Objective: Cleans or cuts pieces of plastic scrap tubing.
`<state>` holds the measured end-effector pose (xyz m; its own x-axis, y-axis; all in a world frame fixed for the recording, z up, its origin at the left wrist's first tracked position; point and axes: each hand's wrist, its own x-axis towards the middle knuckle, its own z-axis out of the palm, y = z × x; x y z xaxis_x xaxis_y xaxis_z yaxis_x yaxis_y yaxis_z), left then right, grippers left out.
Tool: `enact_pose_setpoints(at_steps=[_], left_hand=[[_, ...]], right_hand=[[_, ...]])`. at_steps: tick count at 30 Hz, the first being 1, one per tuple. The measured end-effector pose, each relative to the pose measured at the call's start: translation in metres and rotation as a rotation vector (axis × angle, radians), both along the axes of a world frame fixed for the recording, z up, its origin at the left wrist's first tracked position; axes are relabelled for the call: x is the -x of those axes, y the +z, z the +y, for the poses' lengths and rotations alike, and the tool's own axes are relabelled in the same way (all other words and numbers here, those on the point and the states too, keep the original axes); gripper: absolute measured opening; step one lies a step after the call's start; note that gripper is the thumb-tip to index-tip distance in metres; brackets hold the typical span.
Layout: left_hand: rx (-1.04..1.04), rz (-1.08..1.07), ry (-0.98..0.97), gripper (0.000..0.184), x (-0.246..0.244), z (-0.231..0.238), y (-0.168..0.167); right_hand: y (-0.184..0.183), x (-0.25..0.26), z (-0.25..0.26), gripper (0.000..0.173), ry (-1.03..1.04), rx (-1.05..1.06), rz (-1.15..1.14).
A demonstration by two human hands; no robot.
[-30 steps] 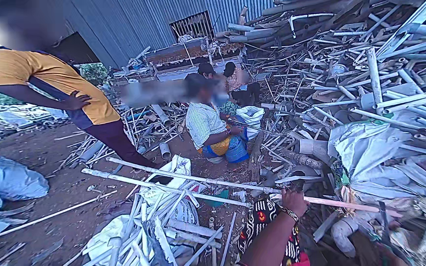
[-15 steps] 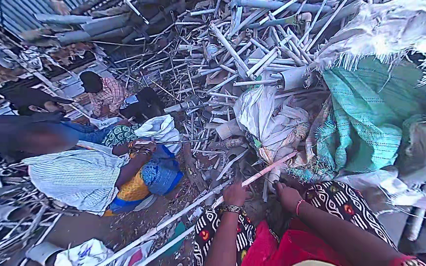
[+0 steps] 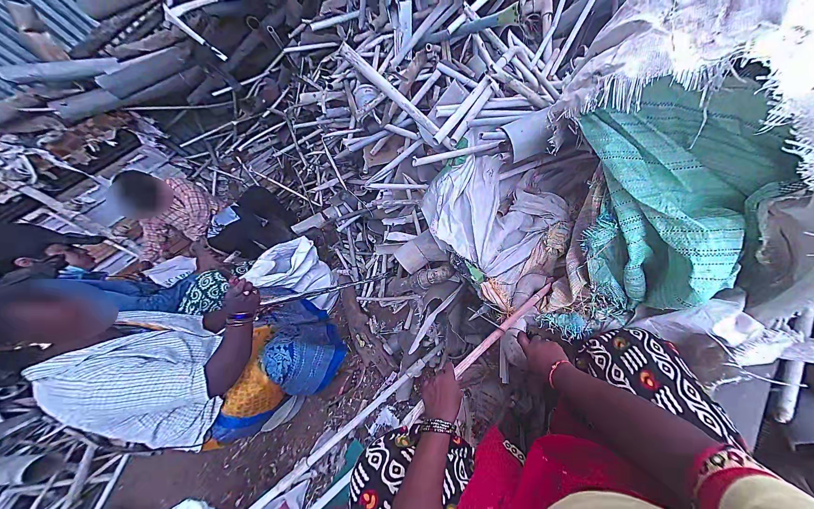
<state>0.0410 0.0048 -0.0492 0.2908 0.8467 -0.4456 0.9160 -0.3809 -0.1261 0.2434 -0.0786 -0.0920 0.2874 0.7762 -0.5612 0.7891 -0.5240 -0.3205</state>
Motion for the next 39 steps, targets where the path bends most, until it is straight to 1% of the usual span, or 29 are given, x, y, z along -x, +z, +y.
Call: enact_pose_setpoints(at_steps=[3,5,6,7,9,11,14,17,20,22,24,26,28,30,32,34,37,39], left_hand=[[0.009,-0.006,0.008,0.050,0.003,-0.004,-0.003],[0.012,0.000,0.032,0.055,0.004,-0.007,-0.003],[0.023,0.005,0.044,0.057,0.003,-0.008,-0.002],[0.031,0.008,0.046,0.057,0.002,-0.008,-0.001],[0.038,0.013,0.037,0.055,-0.002,-0.009,0.004],[0.033,0.017,0.020,0.053,-0.006,-0.012,0.013],[0.019,0.001,0.009,0.054,-0.009,-0.016,0.027],[0.006,0.017,-0.020,0.052,-0.011,-0.024,0.026],[0.037,0.027,-0.024,0.051,-0.011,-0.028,0.020],[0.048,0.033,-0.037,0.050,-0.012,-0.031,0.019],[0.054,0.023,-0.039,0.050,-0.014,-0.039,0.018],[0.048,0.034,-0.030,0.049,-0.014,-0.043,0.021],[0.025,0.048,-0.033,0.047,-0.014,-0.041,0.025],[-0.007,0.042,-0.049,0.047,-0.017,-0.037,0.026],[0.004,0.034,-0.038,0.048,-0.018,-0.036,0.026],[0.029,0.027,-0.014,0.051,-0.018,-0.039,0.026],[0.045,0.036,-0.011,0.052,-0.022,-0.039,0.023],[0.065,0.034,-0.007,0.052,-0.021,-0.039,0.020]], right_hand=[[-0.004,-0.019,0.002,0.055,-0.116,-0.010,0.002],[-0.002,-0.021,-0.001,0.057,-0.118,-0.013,0.010],[-0.002,-0.017,-0.004,0.056,-0.095,-0.016,0.020],[-0.001,-0.012,-0.006,0.052,-0.050,-0.025,0.026],[0.007,0.007,-0.012,0.045,0.061,-0.040,0.049],[0.020,0.029,-0.017,0.046,0.129,-0.065,0.071],[0.030,0.044,-0.015,0.041,0.097,-0.085,0.050],[0.025,0.024,-0.007,0.040,0.060,-0.062,0.016],[0.017,0.013,-0.004,0.040,0.049,-0.064,-0.001],[0.016,0.004,-0.001,0.039,-0.069,-0.052,0.010],[0.015,-0.015,0.002,0.043,-0.182,-0.025,0.013],[0.018,-0.024,0.003,0.043,-0.207,-0.009,0.019],[0.021,-0.012,0.000,0.041,-0.150,-0.035,0.040],[0.026,0.009,-0.009,0.040,-0.021,-0.081,0.077],[0.030,0.031,-0.018,0.039,0.089,-0.090,0.125],[0.026,0.033,-0.019,0.040,0.101,-0.084,0.121],[0.010,0.015,-0.007,0.040,0.077,-0.097,0.071],[0.004,0.015,-0.004,0.041,0.062,-0.106,0.069]])
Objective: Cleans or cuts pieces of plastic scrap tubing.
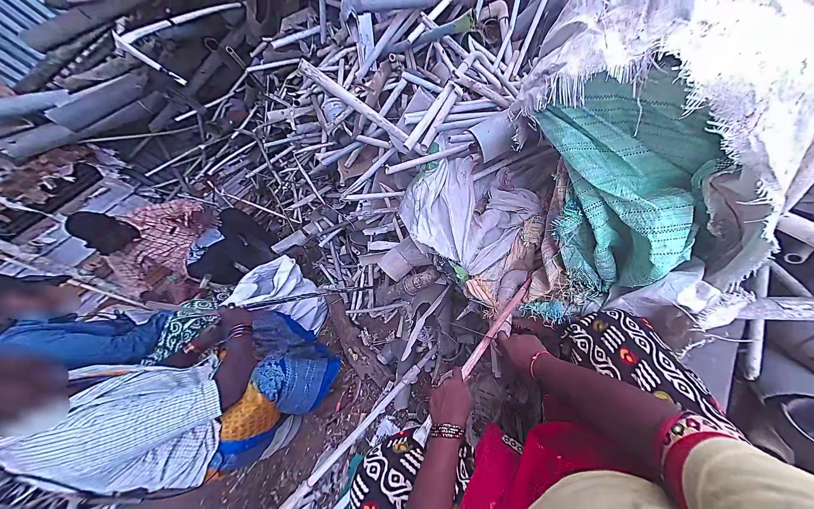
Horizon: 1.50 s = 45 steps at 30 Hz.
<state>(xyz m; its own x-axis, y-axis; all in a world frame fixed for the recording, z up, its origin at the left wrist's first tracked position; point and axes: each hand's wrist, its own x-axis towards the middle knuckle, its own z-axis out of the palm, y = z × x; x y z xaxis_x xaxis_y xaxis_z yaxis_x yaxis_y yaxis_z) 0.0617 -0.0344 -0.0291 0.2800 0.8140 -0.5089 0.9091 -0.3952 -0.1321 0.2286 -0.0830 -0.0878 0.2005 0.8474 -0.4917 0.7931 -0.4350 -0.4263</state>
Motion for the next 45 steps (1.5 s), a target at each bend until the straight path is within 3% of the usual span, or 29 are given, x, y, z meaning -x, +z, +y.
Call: enact_pose_setpoints(at_steps=[3,6,9,16,28,33,40,45], left_hand=[[-0.009,0.001,-0.019,0.052,-0.002,0.000,-0.002],[-0.059,0.023,-0.070,0.051,-0.005,-0.012,0.002],[-0.072,0.043,-0.059,0.050,-0.003,-0.012,0.010],[-0.064,0.032,-0.039,0.045,-0.007,-0.003,0.013],[-0.027,-0.009,-0.033,0.045,-0.010,-0.004,0.000],[-0.087,0.006,-0.115,0.040,-0.011,-0.018,0.012],[-0.104,-0.009,-0.067,0.054,-0.010,-0.005,0.018],[0.008,0.037,-0.020,0.050,-0.013,-0.003,0.019]], right_hand=[[-0.003,-0.013,0.002,0.042,-0.162,0.013,0.020],[-0.004,-0.058,0.000,0.049,-0.367,0.114,0.016],[0.000,-0.058,-0.004,0.053,-0.306,0.093,0.063],[0.018,0.009,-0.009,0.041,0.014,-0.007,0.033],[0.001,-0.004,0.000,0.042,-0.086,0.000,-0.002],[-0.005,-0.060,-0.010,0.058,-0.377,0.118,0.031],[0.005,-0.033,-0.015,0.054,-0.313,-0.010,0.064],[0.014,0.002,-0.008,0.045,-0.088,-0.041,0.033]])
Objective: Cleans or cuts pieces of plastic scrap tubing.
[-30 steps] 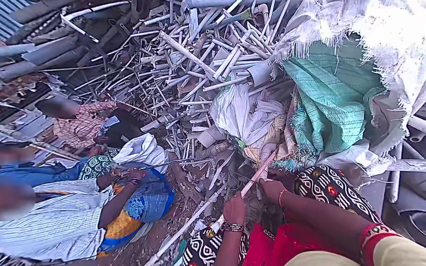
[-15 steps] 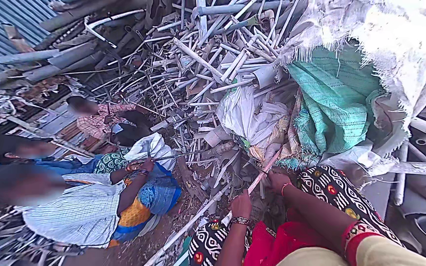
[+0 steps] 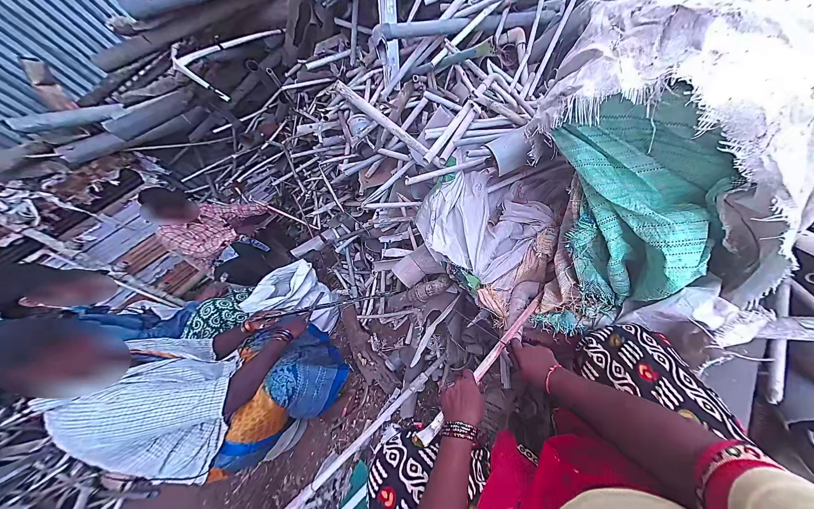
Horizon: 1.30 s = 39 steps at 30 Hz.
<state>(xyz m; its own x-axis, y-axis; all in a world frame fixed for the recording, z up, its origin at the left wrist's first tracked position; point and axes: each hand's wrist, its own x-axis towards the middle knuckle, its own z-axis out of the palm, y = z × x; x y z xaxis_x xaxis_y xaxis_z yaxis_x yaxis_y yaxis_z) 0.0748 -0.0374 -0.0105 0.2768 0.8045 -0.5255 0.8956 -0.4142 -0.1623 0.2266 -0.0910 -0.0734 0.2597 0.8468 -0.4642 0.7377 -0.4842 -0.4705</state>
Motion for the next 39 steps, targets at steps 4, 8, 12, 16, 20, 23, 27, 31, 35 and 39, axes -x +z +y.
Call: enact_pose_setpoints(at_steps=[4,8,12,16,20,23,27,31,35,39], left_hand=[[0.034,-0.004,-0.020,0.051,0.002,0.000,-0.001],[0.030,0.004,-0.040,0.049,0.001,-0.001,-0.006],[0.026,0.003,-0.043,0.048,-0.001,-0.001,-0.013],[0.031,-0.010,-0.033,0.048,-0.002,-0.007,-0.013],[0.029,-0.026,-0.055,0.048,-0.004,-0.010,-0.011],[0.023,-0.044,-0.066,0.049,-0.005,-0.013,-0.010],[0.015,-0.050,-0.080,0.049,-0.006,-0.017,-0.010],[0.012,-0.052,-0.080,0.049,-0.004,-0.016,-0.014],[-0.009,-0.062,-0.074,0.049,-0.003,-0.017,-0.010],[-0.004,-0.064,-0.052,0.049,-0.002,-0.016,-0.002]], right_hand=[[-0.008,0.000,0.001,0.044,0.088,0.030,-0.039],[-0.013,-0.004,0.003,0.046,0.107,0.052,-0.063],[-0.019,-0.005,0.004,0.046,0.060,0.044,-0.049],[-0.020,-0.003,0.001,0.046,0.017,0.056,-0.032],[-0.012,-0.003,-0.003,0.045,-0.027,0.068,-0.014],[-0.007,-0.002,-0.007,0.044,-0.064,0.071,-0.002],[-0.008,-0.002,-0.008,0.043,-0.098,0.056,0.015],[-0.011,-0.009,-0.005,0.050,-0.111,0.026,0.115],[-0.023,-0.025,-0.001,0.052,-0.190,-0.072,0.499],[-0.037,-0.044,-0.008,0.050,-0.351,-0.220,0.519]])
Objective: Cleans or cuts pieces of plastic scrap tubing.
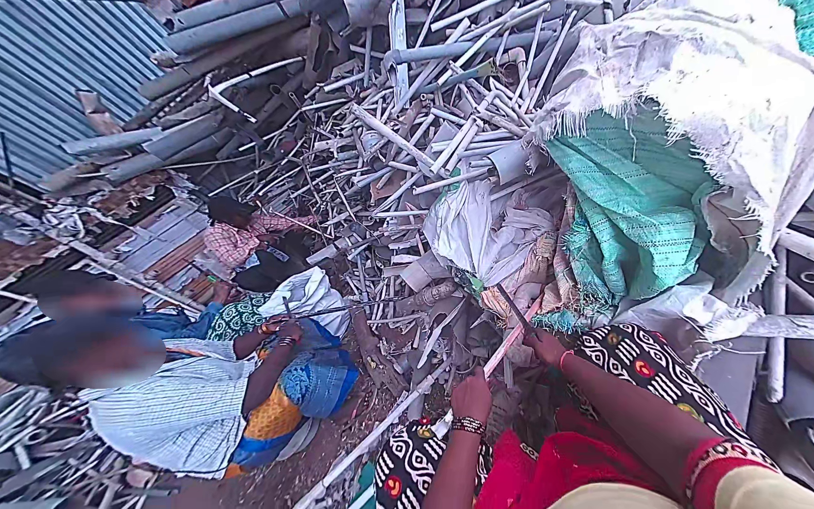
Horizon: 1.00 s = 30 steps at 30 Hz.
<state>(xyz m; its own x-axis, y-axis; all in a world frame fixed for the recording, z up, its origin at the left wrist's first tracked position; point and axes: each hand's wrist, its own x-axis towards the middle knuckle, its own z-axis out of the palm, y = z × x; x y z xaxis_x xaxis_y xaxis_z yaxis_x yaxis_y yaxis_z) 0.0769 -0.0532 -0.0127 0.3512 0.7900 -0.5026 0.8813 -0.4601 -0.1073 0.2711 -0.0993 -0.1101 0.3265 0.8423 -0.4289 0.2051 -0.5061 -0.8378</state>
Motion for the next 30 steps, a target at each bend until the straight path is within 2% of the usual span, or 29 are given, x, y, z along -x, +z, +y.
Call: enact_pose_setpoints(at_steps=[5,9,15,20,24,27,30], left_hand=[[0.016,0.009,0.038,0.047,0.000,0.003,0.001],[0.083,-0.004,0.028,0.047,-0.003,0.003,0.003],[0.125,-0.061,0.047,0.045,0.000,0.008,0.006],[0.137,-0.061,0.032,0.047,-0.002,0.004,0.005],[0.135,-0.082,0.030,0.048,-0.001,0.004,0.001],[0.123,-0.094,0.023,0.046,0.000,0.003,-0.002],[0.158,-0.118,0.060,0.048,0.005,0.001,0.004]], right_hand=[[0.032,0.019,0.002,0.051,0.283,0.167,-0.507],[0.027,0.032,0.003,0.042,0.379,0.247,-0.624],[-0.001,0.030,0.017,0.042,0.366,0.203,-0.706],[0.007,0.034,0.013,0.041,0.311,0.272,-0.668],[0.015,0.033,0.010,0.049,0.277,0.251,-0.601],[-0.006,0.010,0.014,0.054,0.298,0.117,-0.385],[-0.020,-0.013,0.007,0.052,0.140,-0.035,-0.104]])
